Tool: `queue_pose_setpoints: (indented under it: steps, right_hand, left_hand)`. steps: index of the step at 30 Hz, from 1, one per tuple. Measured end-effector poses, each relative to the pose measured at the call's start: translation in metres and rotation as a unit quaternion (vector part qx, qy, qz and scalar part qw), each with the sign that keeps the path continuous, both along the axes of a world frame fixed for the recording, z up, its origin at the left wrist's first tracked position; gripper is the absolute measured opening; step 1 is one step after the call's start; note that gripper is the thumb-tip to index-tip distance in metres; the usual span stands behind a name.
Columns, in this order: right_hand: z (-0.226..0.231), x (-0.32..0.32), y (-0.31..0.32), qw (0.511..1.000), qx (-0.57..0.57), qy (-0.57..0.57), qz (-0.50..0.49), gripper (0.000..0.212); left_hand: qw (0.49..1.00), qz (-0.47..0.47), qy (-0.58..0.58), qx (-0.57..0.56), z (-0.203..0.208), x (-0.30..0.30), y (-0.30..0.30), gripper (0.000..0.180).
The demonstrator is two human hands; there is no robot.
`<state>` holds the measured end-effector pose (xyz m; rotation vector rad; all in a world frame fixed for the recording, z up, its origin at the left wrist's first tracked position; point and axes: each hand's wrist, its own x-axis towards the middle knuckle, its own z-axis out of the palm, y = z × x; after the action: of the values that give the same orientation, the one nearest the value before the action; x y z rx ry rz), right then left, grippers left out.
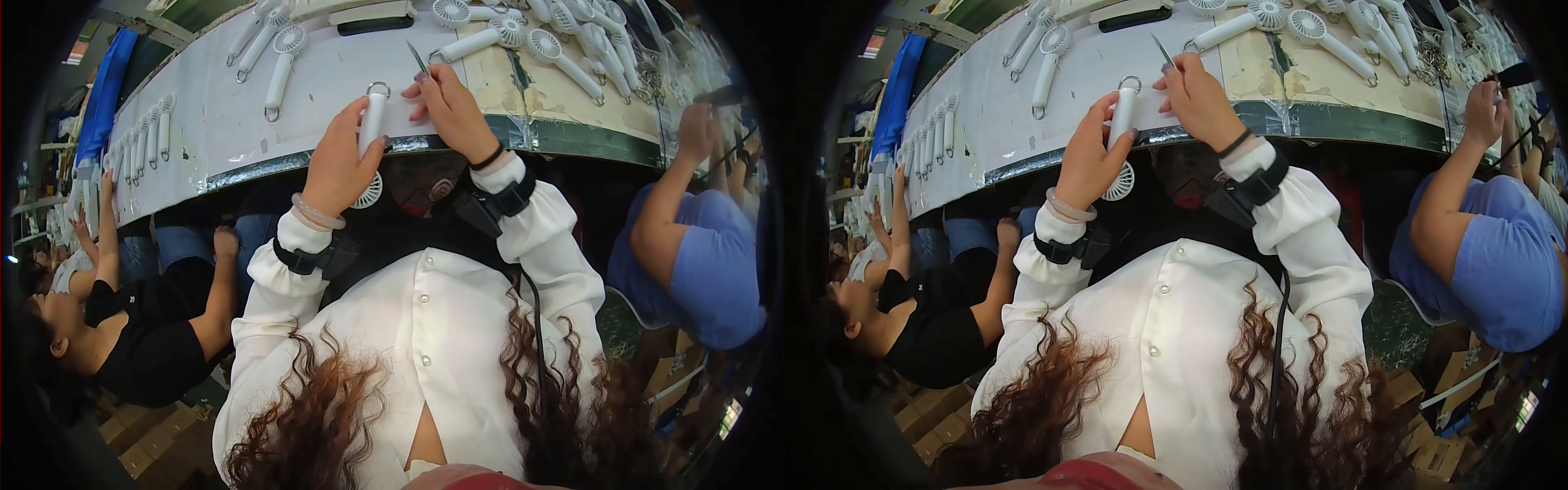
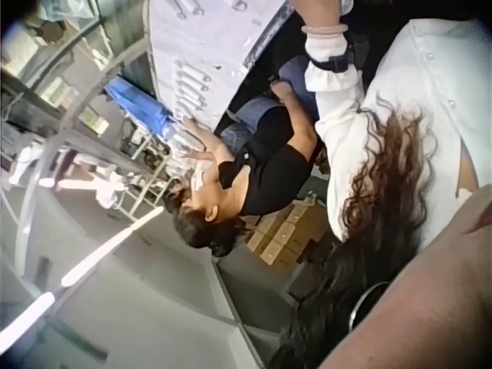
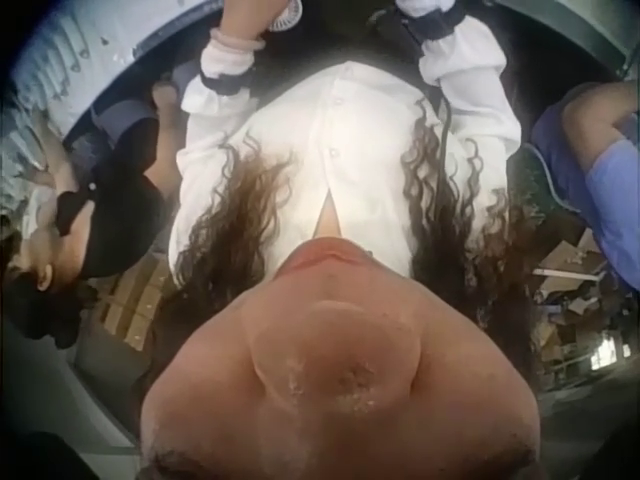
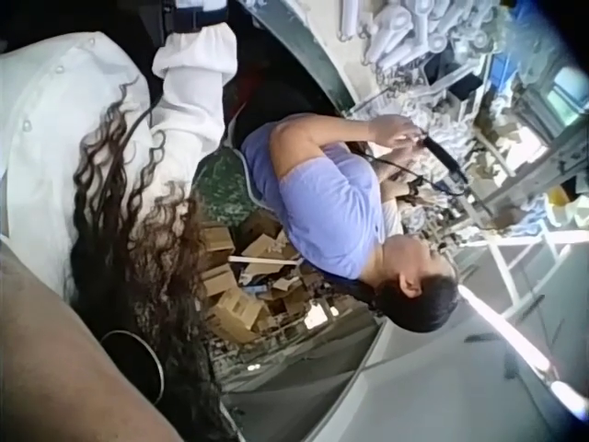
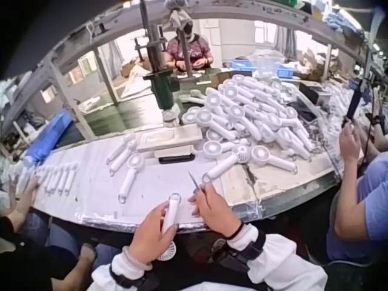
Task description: Assembling components of small handheld electric fans on a production line.
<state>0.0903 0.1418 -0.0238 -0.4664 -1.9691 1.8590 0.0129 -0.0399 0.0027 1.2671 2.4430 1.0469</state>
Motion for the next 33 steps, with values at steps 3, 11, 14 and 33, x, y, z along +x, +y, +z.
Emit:
queue_pose_setpoints:
  steps: [3, 11, 14, 33]
  right_hand:
    - [-0.006, 0.014, 0.004, 0.988, 0.154, 0.007, -0.016, 0.022]
    - [0.007, 0.030, -0.011, 0.893, 0.446, 0.007, -0.062, 0.028]
    - [0.006, 0.031, -0.013, 0.881, 0.469, -0.004, -0.055, 0.034]
    - [0.005, 0.022, -0.018, 0.864, 0.503, 0.011, -0.030, 0.041]
  left_hand:
    - [0.997, 0.011, 0.068, -0.027, 0.005, 0.000, 0.000, 0.051]
    - [0.982, 0.041, 0.152, -0.102, 0.016, 0.001, 0.003, 0.041]
    - [0.978, 0.054, 0.154, -0.129, 0.016, 0.000, 0.001, 0.040]
    - [0.984, 0.066, 0.115, -0.121, 0.011, -0.008, -0.003, 0.040]
